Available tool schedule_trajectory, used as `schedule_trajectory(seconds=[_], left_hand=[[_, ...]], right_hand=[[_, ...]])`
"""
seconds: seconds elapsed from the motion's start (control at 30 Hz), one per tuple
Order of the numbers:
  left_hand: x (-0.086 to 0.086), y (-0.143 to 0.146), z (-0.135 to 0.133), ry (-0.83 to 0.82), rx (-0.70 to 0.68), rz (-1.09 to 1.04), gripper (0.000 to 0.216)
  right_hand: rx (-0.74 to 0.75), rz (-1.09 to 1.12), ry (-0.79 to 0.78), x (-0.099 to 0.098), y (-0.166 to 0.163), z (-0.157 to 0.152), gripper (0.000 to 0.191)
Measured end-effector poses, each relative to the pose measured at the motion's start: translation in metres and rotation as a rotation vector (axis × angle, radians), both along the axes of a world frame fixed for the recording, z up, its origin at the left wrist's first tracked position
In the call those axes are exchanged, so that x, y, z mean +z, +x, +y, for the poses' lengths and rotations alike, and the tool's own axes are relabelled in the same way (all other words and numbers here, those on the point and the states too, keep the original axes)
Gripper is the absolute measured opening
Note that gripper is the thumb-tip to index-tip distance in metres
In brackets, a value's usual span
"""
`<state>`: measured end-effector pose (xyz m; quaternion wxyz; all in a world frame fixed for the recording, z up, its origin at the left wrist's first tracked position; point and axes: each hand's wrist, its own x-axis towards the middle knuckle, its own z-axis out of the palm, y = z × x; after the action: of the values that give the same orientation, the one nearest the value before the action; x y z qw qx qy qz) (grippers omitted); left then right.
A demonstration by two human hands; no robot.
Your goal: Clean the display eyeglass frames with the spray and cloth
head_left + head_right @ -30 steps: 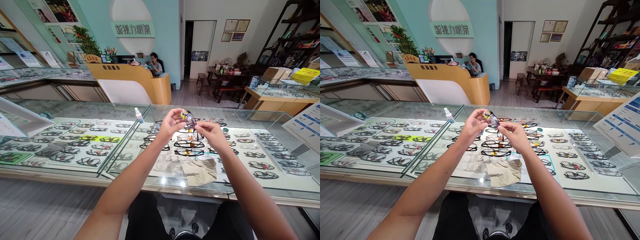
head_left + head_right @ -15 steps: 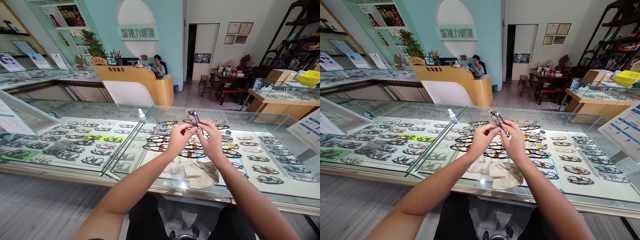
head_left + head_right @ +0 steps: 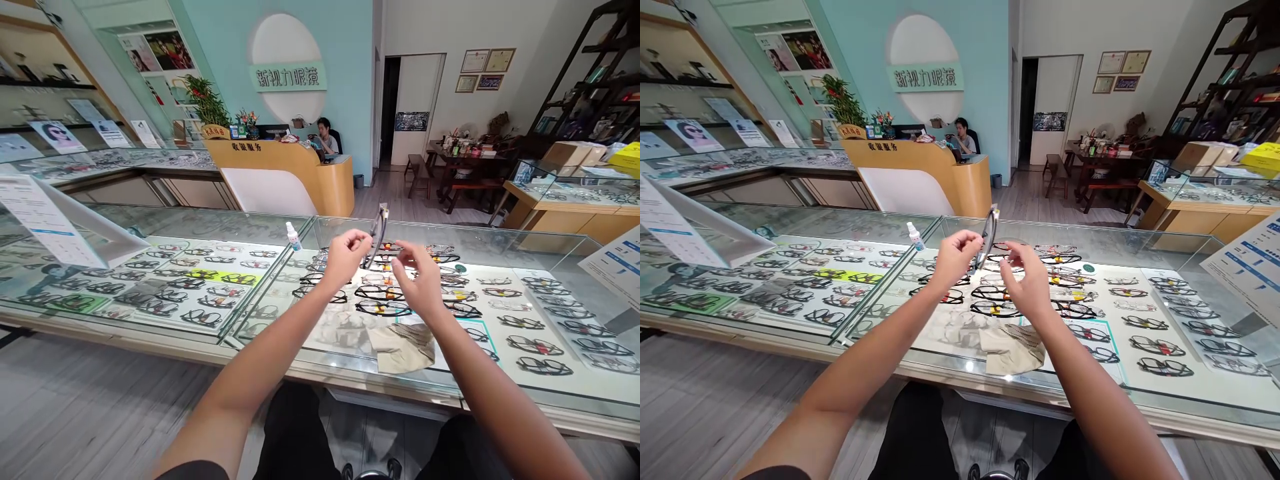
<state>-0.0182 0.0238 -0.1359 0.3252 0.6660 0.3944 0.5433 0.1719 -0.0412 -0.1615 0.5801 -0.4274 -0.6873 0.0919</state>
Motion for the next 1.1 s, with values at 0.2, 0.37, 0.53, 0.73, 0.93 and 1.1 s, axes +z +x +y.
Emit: schedule_trajectory(seconds=[0.2, 0.37, 0.53, 0.73, 0.93, 1.1], left_hand=[[0.049, -0.039, 0.077, 0.094, 0.048, 0.649, 0.018], [0.044, -0.055, 0.135, -0.028, -0.021, 1.180, 0.020], [0.015, -0.054, 0.167, -0.108, -0.005, 1.320, 0.026], [-0.003, -0.051, 0.188, -0.152, -0.014, 1.412, 0.026], [-0.010, -0.054, 0.195, -0.164, 0.001, 1.453, 0.026], [-0.011, -0.053, 0.194, -0.152, 0.024, 1.461, 0.029]], right_hand=[[-0.146, 0.151, -0.026, 0.000, 0.013, 0.010, 0.023], [-0.165, 0.134, -0.094, -0.005, 0.017, 0.016, 0.026], [-0.181, 0.116, -0.124, -0.005, 0.018, 0.018, 0.026], [-0.163, 0.099, -0.107, -0.004, 0.016, 0.017, 0.026], [-0.147, 0.102, -0.101, -0.004, 0.015, 0.017, 0.025], [-0.156, 0.117, -0.104, -0.003, 0.014, 0.016, 0.025]])
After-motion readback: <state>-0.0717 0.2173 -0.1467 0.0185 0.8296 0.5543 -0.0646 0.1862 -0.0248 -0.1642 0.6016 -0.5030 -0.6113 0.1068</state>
